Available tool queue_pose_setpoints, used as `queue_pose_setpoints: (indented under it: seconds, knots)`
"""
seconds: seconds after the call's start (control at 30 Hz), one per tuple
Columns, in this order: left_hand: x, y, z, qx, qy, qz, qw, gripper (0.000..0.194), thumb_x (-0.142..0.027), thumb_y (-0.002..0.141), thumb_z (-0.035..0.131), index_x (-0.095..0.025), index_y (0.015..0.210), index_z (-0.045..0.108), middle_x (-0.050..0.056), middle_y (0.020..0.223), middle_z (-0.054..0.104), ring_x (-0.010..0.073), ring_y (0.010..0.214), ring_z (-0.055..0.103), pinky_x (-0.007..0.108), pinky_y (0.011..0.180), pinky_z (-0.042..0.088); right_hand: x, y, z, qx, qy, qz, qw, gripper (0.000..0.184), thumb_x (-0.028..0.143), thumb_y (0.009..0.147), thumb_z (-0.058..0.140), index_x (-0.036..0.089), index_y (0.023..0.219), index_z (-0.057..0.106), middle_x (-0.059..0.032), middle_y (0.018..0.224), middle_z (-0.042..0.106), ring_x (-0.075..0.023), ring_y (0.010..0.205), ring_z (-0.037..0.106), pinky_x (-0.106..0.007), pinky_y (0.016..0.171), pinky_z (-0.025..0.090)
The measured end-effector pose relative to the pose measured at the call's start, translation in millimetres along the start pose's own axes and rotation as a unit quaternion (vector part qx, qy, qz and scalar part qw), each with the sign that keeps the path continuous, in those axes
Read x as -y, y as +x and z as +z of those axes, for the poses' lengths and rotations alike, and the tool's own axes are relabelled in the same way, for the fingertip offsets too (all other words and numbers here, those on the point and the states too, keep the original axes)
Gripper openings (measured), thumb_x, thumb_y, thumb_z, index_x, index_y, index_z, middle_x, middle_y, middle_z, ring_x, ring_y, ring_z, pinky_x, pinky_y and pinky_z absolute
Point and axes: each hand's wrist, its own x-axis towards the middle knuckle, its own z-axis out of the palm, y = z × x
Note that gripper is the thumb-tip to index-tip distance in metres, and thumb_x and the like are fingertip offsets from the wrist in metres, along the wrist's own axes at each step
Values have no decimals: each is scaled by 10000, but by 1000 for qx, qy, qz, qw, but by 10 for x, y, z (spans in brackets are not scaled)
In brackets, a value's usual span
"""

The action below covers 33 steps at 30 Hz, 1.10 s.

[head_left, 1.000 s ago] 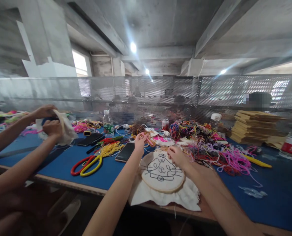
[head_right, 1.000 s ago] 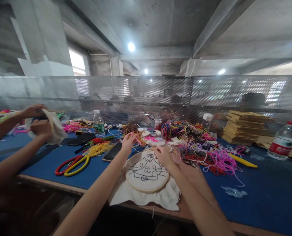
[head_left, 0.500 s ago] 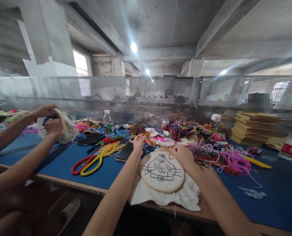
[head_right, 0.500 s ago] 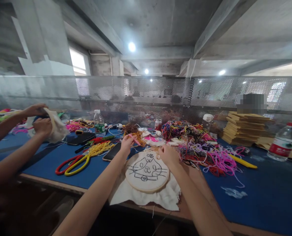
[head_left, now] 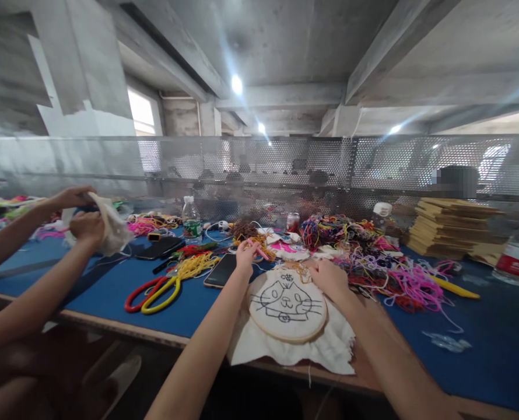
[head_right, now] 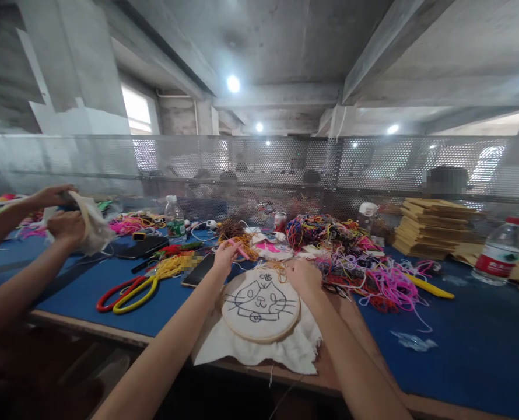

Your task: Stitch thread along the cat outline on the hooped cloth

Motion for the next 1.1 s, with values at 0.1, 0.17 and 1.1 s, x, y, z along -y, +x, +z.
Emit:
queue_pose_setpoints:
  seconds: [0.1,0.17,1.1]
  knots:
    - [-2,1,-1,-2,0,-6,1000,296,-35,673,667,-147,885,495,17,655,634,129,623,647,224,599,511,-21,9,-4,9,-3,8,1000,379,341,846,385,141,1024,654,-166,1034,655,-228,957,621,-286,792,433]
    - [-3,3,1,-4,3,-8,1000,295,-40,672,670,-150,881,494,14,659,636,132,638,652,223,605,517,-32,14,-6,18,-5,12,1000,386,345,845,393,127,1032,650,-179,1043,651,-239,968,619,-296,801,437]
    - [-82,-70,38,68,1,-53,996,237,-48,689,630,-124,888,527,34,717,631,94,556,595,178,498,453,-185,57,21,54,-14,29,998,377,323,844,413,89,1054,621,-203,1088,611,-304,986,602,-360,763,462]
